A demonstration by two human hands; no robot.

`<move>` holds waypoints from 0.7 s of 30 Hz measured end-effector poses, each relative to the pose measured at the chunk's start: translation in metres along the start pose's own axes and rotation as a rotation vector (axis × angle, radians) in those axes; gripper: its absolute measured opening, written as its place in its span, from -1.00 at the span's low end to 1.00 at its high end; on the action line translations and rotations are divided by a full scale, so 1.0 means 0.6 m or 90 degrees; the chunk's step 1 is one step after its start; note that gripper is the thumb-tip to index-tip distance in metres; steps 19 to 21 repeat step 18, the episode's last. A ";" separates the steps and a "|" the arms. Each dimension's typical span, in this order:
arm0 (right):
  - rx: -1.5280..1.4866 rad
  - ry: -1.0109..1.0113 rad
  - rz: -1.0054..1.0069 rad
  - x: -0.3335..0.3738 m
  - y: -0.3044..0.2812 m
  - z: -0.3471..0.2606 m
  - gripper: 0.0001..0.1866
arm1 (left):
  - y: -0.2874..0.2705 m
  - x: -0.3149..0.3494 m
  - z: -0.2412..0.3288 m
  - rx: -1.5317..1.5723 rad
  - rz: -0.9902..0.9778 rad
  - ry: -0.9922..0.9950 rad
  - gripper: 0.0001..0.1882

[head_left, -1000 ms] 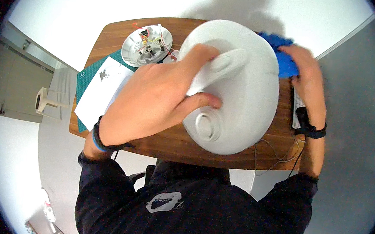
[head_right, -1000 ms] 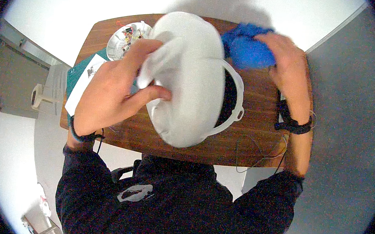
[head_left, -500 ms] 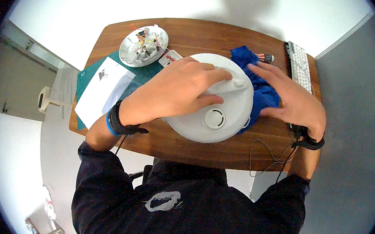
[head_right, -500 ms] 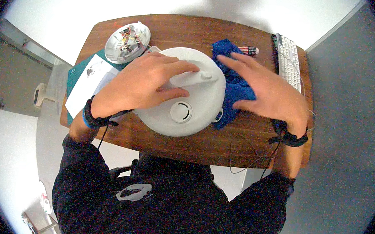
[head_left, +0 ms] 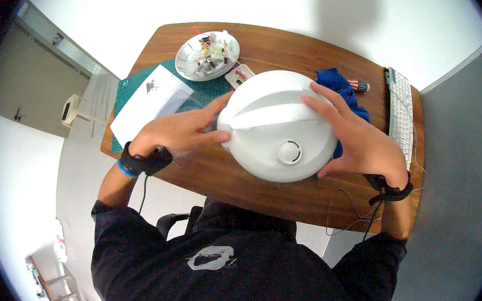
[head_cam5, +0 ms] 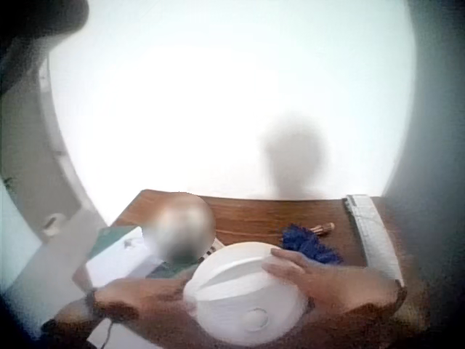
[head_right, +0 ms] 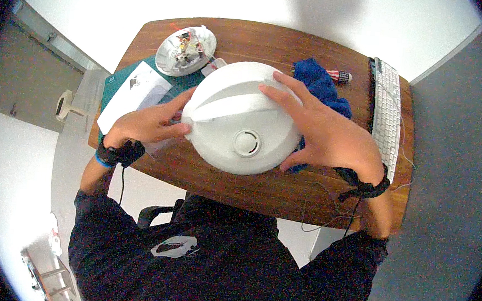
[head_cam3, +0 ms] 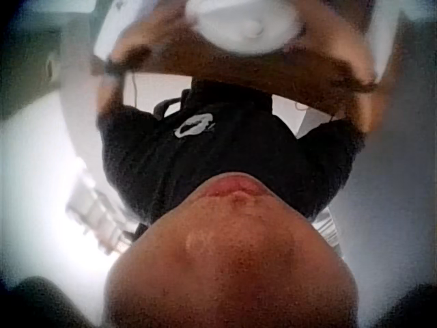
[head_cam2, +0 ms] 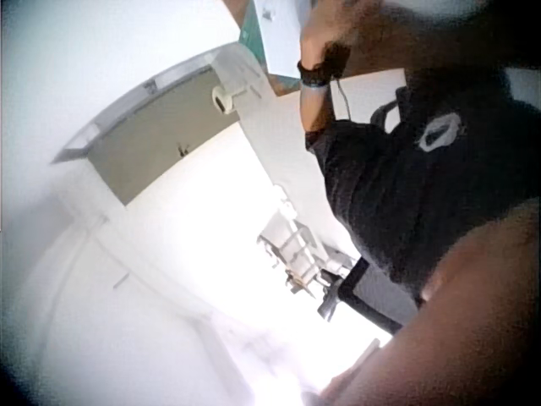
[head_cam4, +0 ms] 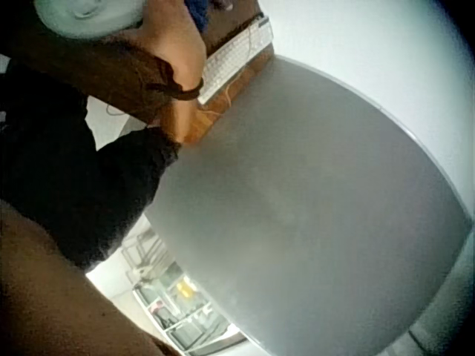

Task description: The person disassembles a white cylindrical appliance, wipes the internal components with a blue cloth, and reassembles the unit. The person handles the appliance parts and a cloth on a wooden desk.

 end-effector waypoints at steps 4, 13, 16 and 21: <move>0.006 0.026 -0.015 -0.009 -0.016 0.012 0.33 | -0.008 -0.028 0.003 0.037 -0.033 0.074 -0.12; 0.092 0.072 0.144 -0.002 -0.027 0.035 0.29 | -0.011 -0.097 -0.018 0.100 0.132 0.209 -0.13; 0.169 0.077 0.230 -0.004 -0.022 0.041 0.28 | -0.010 -0.111 -0.014 0.038 0.216 0.254 -0.03; 0.269 0.078 0.303 -0.013 -0.002 0.059 0.26 | -0.003 -0.118 -0.011 -0.051 0.229 0.257 0.04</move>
Point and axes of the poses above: each hand's wrist, its own x-axis away from the middle knuckle, its own y-axis out of the palm, z = x × y, the point moved 1 cm from there along -x, towards the middle knuckle, and after that the axes turned 15 degrees about y, right-handed, at the moved point
